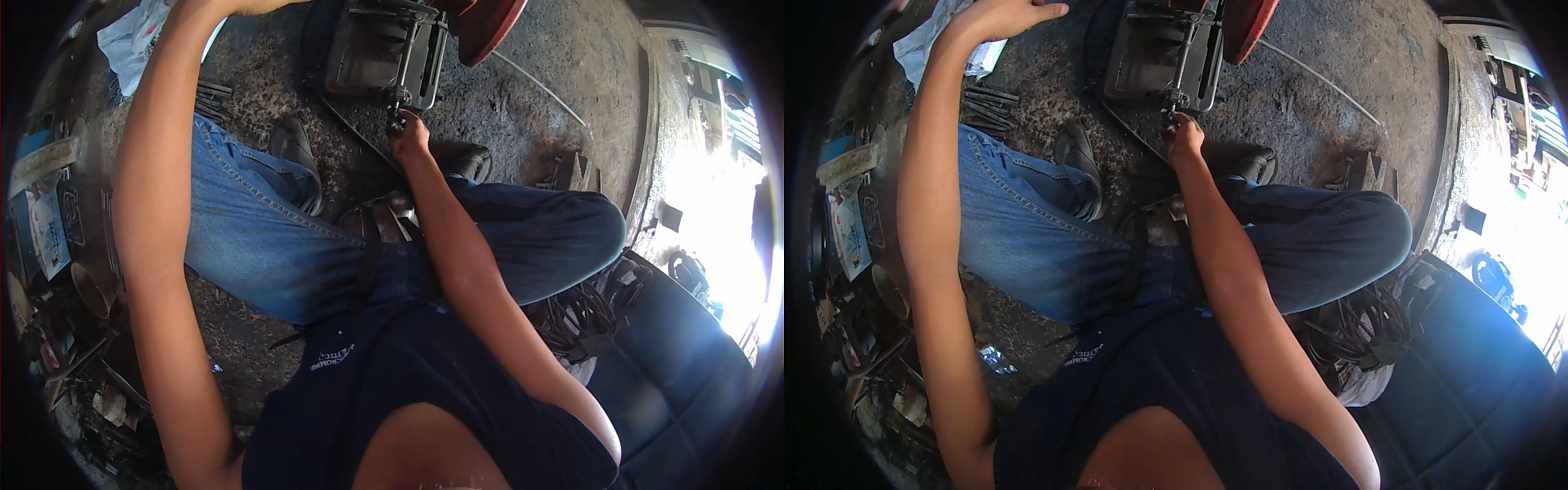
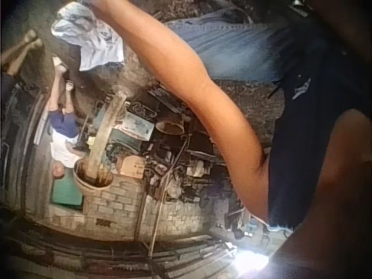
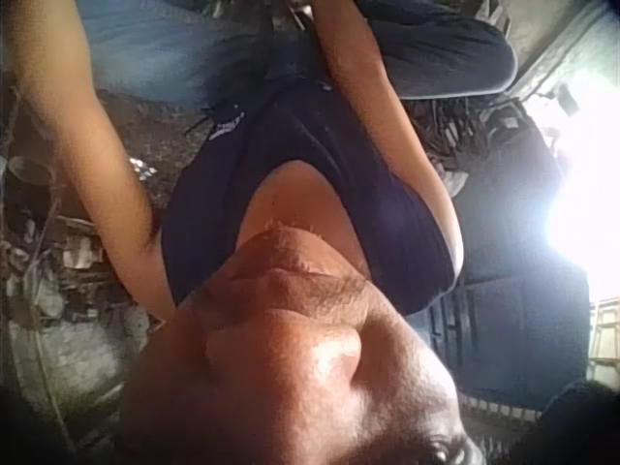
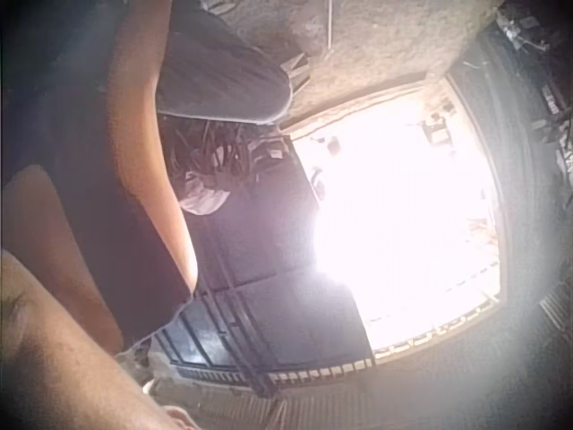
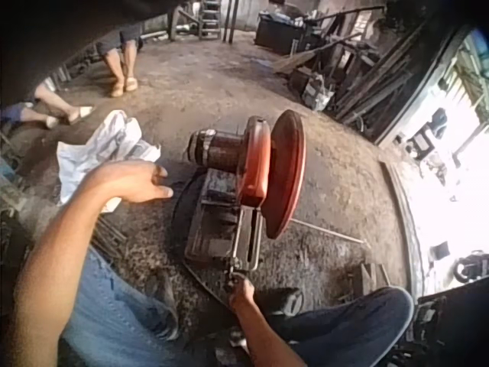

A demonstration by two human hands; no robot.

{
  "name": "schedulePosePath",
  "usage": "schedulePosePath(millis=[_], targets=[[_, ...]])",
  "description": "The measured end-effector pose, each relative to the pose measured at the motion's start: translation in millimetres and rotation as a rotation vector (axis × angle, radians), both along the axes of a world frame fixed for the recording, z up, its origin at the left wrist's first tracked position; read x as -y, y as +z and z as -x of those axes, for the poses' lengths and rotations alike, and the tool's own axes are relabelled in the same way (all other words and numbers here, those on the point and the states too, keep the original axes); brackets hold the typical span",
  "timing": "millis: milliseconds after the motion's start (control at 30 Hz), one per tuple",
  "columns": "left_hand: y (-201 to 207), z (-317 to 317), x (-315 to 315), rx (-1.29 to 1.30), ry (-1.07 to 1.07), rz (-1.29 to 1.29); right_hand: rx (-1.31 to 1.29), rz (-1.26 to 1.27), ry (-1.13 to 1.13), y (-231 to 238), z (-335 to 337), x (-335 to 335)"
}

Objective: Cutting metal rods using a chop saw.

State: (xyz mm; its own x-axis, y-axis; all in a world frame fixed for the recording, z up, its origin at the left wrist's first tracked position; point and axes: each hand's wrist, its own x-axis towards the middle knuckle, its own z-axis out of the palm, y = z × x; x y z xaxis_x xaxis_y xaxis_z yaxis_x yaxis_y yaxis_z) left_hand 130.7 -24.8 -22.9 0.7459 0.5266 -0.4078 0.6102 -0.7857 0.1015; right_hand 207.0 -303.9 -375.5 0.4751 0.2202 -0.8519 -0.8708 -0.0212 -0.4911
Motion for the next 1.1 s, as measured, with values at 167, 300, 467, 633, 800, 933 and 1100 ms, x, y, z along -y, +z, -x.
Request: schedulePosePath(millis=[167, 300, 467, 633, 800, 933, 1100], targets=[[-9, 1, -9, -0.025, 0.003, -0.015, -0.065, -0.069, -0.021, -5, 7, -2], [1, 3, -3, -0.009, -0.007, 0.005, -0.162, -0.117, -0.062, -16, 7, -2], [3, 5, -1, 0.028, -0.031, 0.013, -0.224, -0.182, -0.088, -33, 1, 8], [-1, 5, -10, -0.013, -0.031, 0.033, -0.332, -0.252, -0.096, -35, 3, 7], [-1, 9, -10, -0.015, -0.023, -0.011, -0.435, -0.392, -0.136, -43, 2, 11], [11, 1, 0, -0.013, -0.05, -0.013, -0.344, -0.387, -0.132, -57, 1, 11], [0, 2, -3, 0.002, -0.032, 0.026, -0.178, -0.248, -0.217, -43, 8, 20]])
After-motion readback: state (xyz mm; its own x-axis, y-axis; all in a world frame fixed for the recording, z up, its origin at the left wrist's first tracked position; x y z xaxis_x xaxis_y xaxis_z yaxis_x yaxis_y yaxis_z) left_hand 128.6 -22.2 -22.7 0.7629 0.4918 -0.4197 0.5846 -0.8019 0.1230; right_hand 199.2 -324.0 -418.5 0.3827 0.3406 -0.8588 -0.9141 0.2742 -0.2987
